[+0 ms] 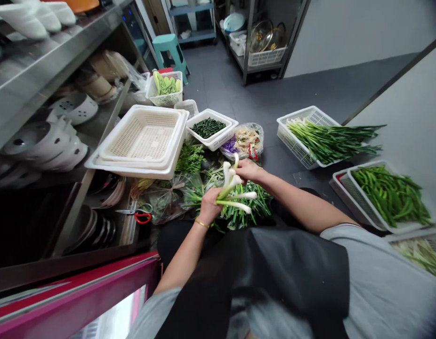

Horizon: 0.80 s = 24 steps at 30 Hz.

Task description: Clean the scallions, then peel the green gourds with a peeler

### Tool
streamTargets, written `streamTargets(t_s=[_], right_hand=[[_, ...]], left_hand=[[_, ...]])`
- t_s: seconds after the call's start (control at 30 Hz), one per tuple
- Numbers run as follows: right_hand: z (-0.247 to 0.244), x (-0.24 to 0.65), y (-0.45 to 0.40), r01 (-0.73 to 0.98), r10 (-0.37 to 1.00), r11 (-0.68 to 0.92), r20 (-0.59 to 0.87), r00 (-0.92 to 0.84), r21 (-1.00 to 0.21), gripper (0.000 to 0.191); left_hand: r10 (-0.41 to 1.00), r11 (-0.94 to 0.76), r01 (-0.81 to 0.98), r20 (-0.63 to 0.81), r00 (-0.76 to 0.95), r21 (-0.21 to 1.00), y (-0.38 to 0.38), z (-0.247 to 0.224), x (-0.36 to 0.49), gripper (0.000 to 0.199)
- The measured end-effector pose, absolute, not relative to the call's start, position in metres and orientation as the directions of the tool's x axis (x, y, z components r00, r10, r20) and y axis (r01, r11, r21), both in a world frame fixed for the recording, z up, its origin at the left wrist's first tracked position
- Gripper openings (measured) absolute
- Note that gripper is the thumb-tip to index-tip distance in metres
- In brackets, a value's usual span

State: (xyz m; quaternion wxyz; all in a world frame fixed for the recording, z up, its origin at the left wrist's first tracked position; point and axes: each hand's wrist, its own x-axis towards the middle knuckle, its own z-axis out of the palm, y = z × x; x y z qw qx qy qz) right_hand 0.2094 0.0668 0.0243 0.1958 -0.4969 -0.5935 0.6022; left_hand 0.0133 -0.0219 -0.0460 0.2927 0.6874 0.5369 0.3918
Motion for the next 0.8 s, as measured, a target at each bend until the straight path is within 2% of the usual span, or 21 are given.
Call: streamTargets(t_s=[0.1,0.17,0.27,0.4,0.5,0.57,0.6,0.67,0.73,0.8], right_hand=[[0.023,0.219,0.066,0.207,0.706,-0.257,-0.33,-0.627,-0.944,0.015],[0.022,0.23,0.066,0.146,0.647,-0.278,-0.297,-0.702,-0.95,0.017],[0.024,0.239,0.067,0.13,0.639,-0.256,-0.269,-0.721,-0.958,0.02],[0.037,0.251,0.064,0.075,0.67,-0.228,-0.212,-0.712,-0.971,0.023],[0.048,0.272,0.058,-0.059,0.743,-0.208,-0.119,-0.659,-0.976,0.028],[0.049,0.289,0.056,-0.126,0.83,-0.129,-0.037,-0.557,-0.984,0.032],[0.046,0.296,0.055,-0.089,0.856,-0.072,-0.016,-0.516,-0.993,0.035],[0.037,0.303,0.056,0.182,0.865,0.054,-0.045,-0.499,-0.982,0.041],[0.027,0.3,0.058,0.497,0.86,0.148,-0.137,-0.491,-0.855,0.044],[0.023,0.291,0.061,0.632,0.895,0.211,-0.112,-0.432,-0.746,0.048]], left_hand=[[0.968,-0.251,0.466,0.226,0.11,0.848,-0.028,-0.045,0.013,0.01],[0.987,-0.16,0.389,0.139,0.083,0.907,-0.029,-0.044,0.013,0.016],[0.997,-0.004,0.252,-0.015,0.076,0.968,-0.03,-0.041,0.014,0.022],[0.991,0.116,0.119,-0.123,0.05,0.986,-0.025,-0.037,0.011,0.029],[0.988,0.154,0.112,-0.154,-0.009,0.982,-0.019,-0.038,0.005,0.039],[0.984,0.174,0.136,-0.168,-0.056,0.975,-0.016,-0.039,0.001,0.039],[0.982,0.182,0.14,-0.173,-0.072,0.973,-0.015,-0.039,0.0,0.039],[0.981,0.187,0.118,-0.181,-0.065,0.975,-0.016,-0.039,-0.001,0.039],[0.983,0.181,0.053,-0.181,-0.016,0.982,-0.018,-0.037,-0.001,0.039],[0.978,0.199,-0.027,-0.197,0.062,0.98,-0.021,-0.035,-0.003,0.038]])
